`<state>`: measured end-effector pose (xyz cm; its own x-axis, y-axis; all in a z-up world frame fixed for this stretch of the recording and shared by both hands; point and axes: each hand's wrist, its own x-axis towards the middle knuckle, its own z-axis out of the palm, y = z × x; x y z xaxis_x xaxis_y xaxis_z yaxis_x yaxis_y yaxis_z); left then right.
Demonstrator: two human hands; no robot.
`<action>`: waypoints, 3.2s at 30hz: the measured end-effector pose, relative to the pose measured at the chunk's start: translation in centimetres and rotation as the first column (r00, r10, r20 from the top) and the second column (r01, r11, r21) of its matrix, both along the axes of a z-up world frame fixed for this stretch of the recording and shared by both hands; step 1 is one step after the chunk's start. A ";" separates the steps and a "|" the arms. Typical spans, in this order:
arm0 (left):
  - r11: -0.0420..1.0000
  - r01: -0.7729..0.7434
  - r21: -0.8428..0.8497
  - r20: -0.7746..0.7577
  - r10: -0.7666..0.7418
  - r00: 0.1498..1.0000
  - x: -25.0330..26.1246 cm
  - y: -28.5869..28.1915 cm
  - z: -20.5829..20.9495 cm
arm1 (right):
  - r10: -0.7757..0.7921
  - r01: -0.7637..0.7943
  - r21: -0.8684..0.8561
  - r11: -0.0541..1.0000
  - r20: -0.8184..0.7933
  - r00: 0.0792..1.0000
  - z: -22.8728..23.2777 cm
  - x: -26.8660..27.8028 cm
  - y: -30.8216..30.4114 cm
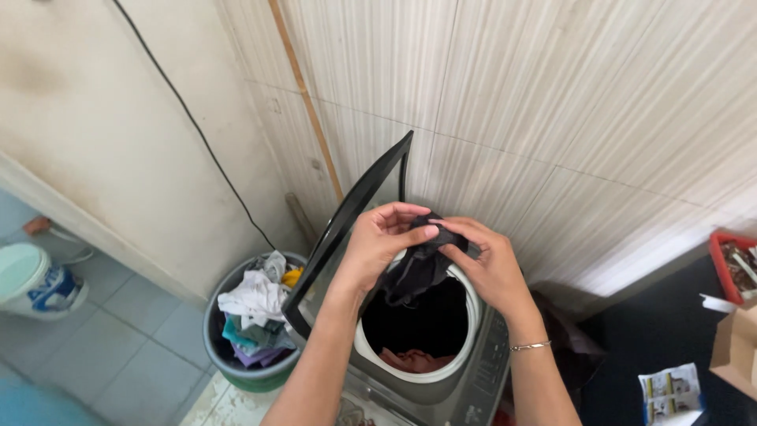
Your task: Loading clothes from a laundry basket into a top-loading washing machine.
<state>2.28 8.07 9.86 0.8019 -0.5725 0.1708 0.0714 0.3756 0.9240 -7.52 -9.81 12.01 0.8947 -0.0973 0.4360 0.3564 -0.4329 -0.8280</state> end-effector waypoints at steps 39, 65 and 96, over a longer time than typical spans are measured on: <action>0.917 -0.288 -0.278 -0.220 0.231 0.948 2.0 -1.2 0.7 | -0.052 0.039 -0.253 0.967 -0.046 0.998 -0.9 0.4 -8.1; 0.776 -0.630 -0.011 0.266 0.610 0.747 -8.9 -9.2 1.2 | 0.227 0.021 0.582 0.813 -0.351 0.908 -1.0 1.1 -5.9; 0.985 -0.036 -0.167 -0.496 -0.052 0.867 -1.0 0.7 -5.6 | -0.199 0.307 0.509 0.804 -0.257 0.946 -6.2 3.2 4.8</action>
<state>1.27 8.75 4.26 0.8011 -0.5779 -0.1559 0.5073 0.5172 0.6893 -4.32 -5.03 5.85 0.8621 -0.5005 0.0791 0.1170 0.0448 -0.9921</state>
